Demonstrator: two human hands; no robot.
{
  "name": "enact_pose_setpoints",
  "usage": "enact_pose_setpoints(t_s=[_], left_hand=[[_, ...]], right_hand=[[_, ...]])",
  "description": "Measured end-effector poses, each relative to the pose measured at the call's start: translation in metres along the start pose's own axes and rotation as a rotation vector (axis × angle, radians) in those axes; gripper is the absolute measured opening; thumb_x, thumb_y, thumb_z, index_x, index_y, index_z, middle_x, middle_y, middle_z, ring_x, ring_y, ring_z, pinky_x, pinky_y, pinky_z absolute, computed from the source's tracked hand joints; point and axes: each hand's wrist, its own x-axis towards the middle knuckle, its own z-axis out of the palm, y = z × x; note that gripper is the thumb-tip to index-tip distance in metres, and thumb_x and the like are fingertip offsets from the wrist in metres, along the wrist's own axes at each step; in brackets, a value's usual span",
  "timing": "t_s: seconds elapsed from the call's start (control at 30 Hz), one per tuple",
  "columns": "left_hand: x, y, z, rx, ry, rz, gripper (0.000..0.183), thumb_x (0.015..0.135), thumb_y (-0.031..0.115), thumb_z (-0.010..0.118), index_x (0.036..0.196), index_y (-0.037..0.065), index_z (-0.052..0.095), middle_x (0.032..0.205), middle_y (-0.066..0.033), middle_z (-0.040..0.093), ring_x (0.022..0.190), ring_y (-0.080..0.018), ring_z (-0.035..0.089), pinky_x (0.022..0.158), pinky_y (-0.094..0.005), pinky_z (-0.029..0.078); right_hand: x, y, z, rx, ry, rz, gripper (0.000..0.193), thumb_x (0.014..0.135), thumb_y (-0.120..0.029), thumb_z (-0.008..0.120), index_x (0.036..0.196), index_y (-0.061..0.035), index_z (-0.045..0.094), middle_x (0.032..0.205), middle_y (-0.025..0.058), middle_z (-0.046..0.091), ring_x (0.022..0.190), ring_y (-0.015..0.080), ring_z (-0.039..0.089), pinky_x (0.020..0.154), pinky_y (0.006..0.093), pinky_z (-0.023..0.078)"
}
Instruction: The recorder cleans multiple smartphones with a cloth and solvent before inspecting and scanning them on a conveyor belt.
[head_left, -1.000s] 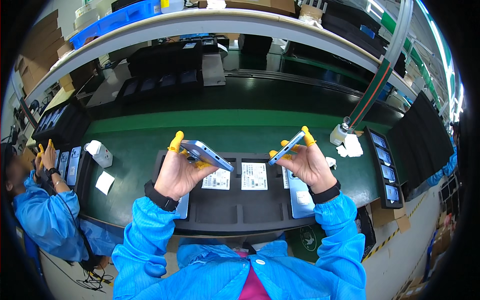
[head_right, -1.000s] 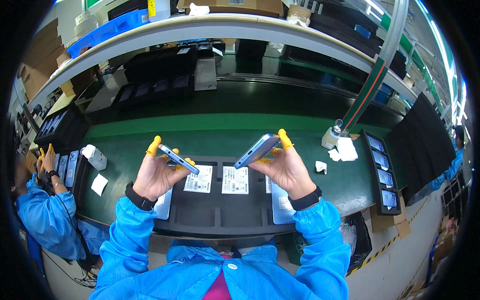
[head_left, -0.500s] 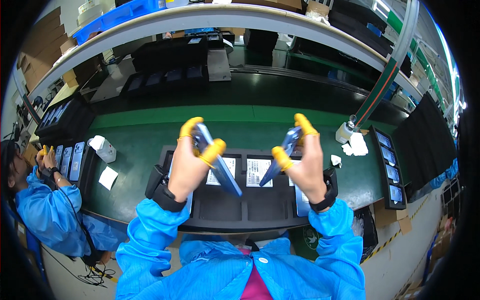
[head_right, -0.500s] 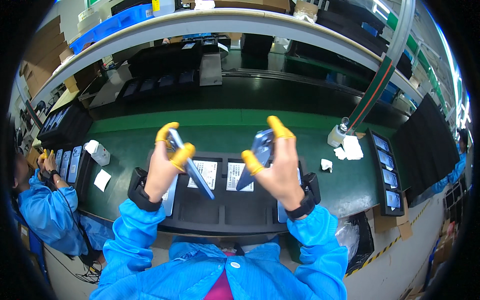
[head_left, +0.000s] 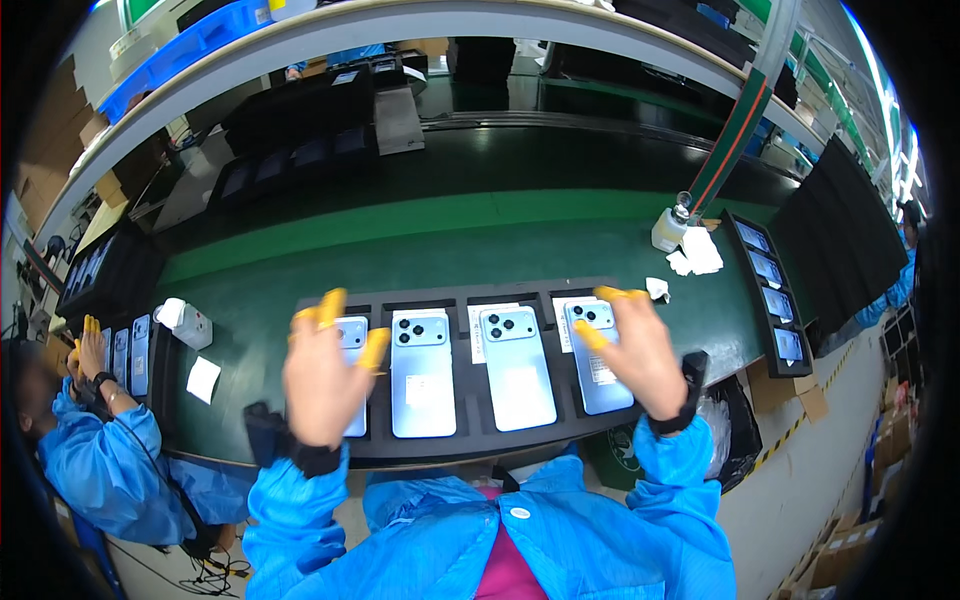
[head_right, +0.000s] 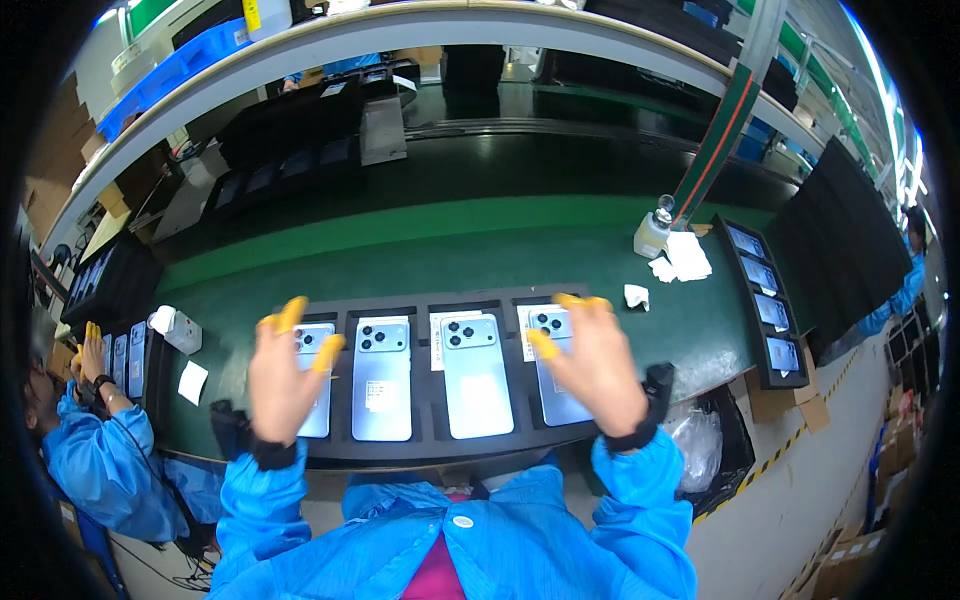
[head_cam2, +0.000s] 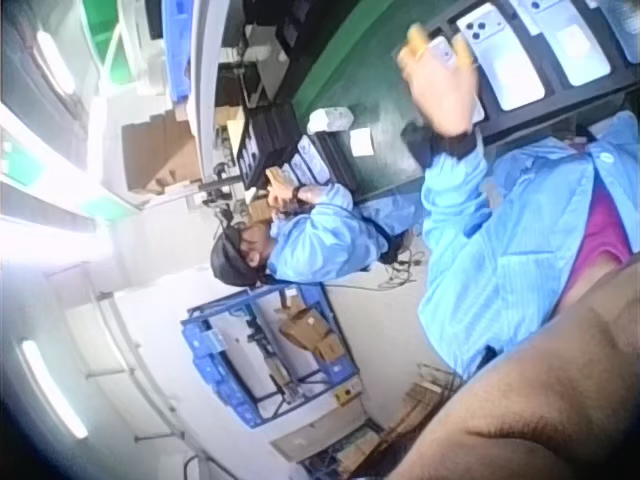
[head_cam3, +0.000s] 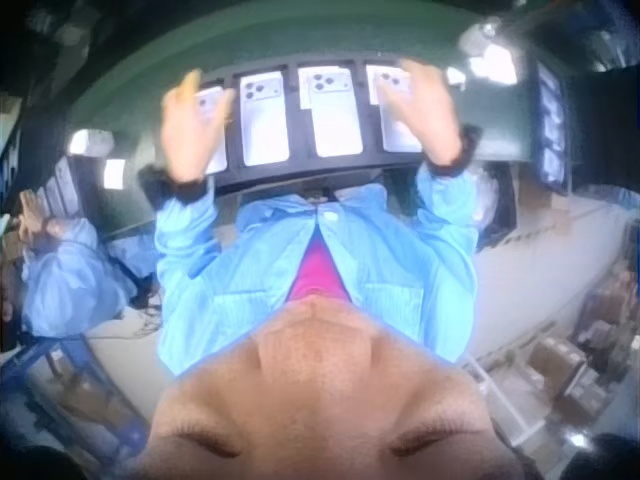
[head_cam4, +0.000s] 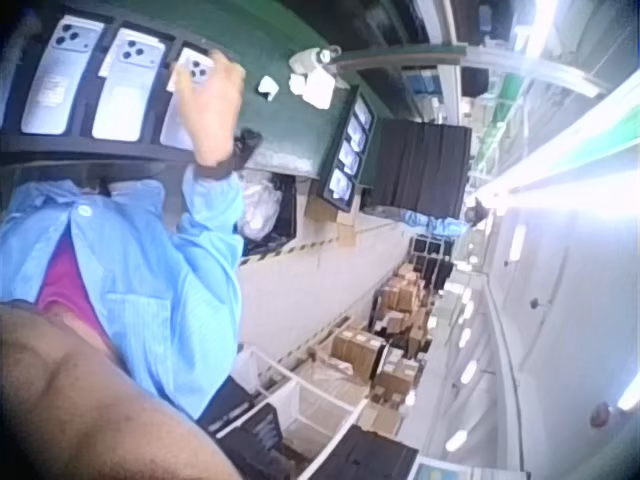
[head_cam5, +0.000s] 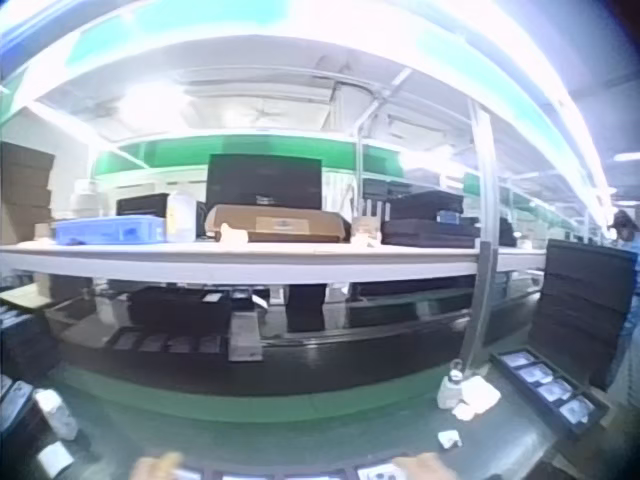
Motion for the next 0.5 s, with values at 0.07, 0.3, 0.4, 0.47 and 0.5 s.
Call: enact_pose_setpoints(t_s=[0.07,0.3,0.4,0.47,0.5], left_hand=[[-0.019,-0.04,-0.01,0.205,0.13,-0.014,0.043,0.081,0.027,0.072,0.105,-0.007,0.06,0.106,-0.0257,0.056,0.084,-0.0399,0.06,0.074,-0.044,0.049],[-0.05,-0.076,-0.013,0.105,-0.154,-0.368,0.026,0.08,0.006,0.066,0.101,-0.008,0.062,0.095,-0.0257,0.058,0.08,-0.0413,0.06,0.07,-0.0457,0.047],[-0.046,-0.07,-0.012,0.137,-0.079,-0.282,0.024,0.081,0.004,0.065,0.102,-0.008,0.062,0.097,-0.0259,0.057,0.083,-0.0426,0.059,0.071,-0.0467,0.047],[-0.04,-0.065,-0.009,0.101,0.027,-0.211,0.025,0.082,0.003,0.064,0.104,-0.008,0.062,0.1,-0.0254,0.057,0.085,-0.0431,0.059,0.073,-0.0458,0.047],[-0.034,-0.056,-0.008,0.074,0.018,-0.168,0.022,0.083,0.002,0.061,0.102,-0.007,0.062,0.105,-0.0245,0.056,0.09,-0.0405,0.059,0.077,-0.0428,0.048]], right_hand=[[-0.02,0.033,-0.01,-0.091,0.05,0.265,0.043,0.08,-0.031,0.072,0.101,0.0046,0.06,0.098,0.0251,0.06,0.091,0.039,0.06,0.078,0.045,0.049],[-0.062,0.049,-0.005,0.216,-0.017,0.512,0.033,0.07,-0.017,0.08,0.084,0.0049,0.059,0.071,0.017,0.063,0.063,0.0304,0.062,0.059,0.0376,0.049],[-0.073,0.047,-0.008,0.177,0.071,0.504,0.03,0.069,-0.014,0.079,0.08,0.0043,0.059,0.071,0.016,0.062,0.063,0.0294,0.062,0.059,0.0372,0.049],[-0.089,0.043,-0.015,0.17,0.131,0.479,0.028,0.067,-0.013,0.078,0.076,0.0032,0.057,0.068,0.0152,0.061,0.061,0.0271,0.061,0.057,0.0357,0.048],[-0.101,0.046,-0.021,0.161,0.161,0.54,0.029,0.067,-0.013,0.079,0.076,0.0027,0.056,0.067,0.0152,0.06,0.059,0.0256,0.06,0.056,0.035,0.047]])
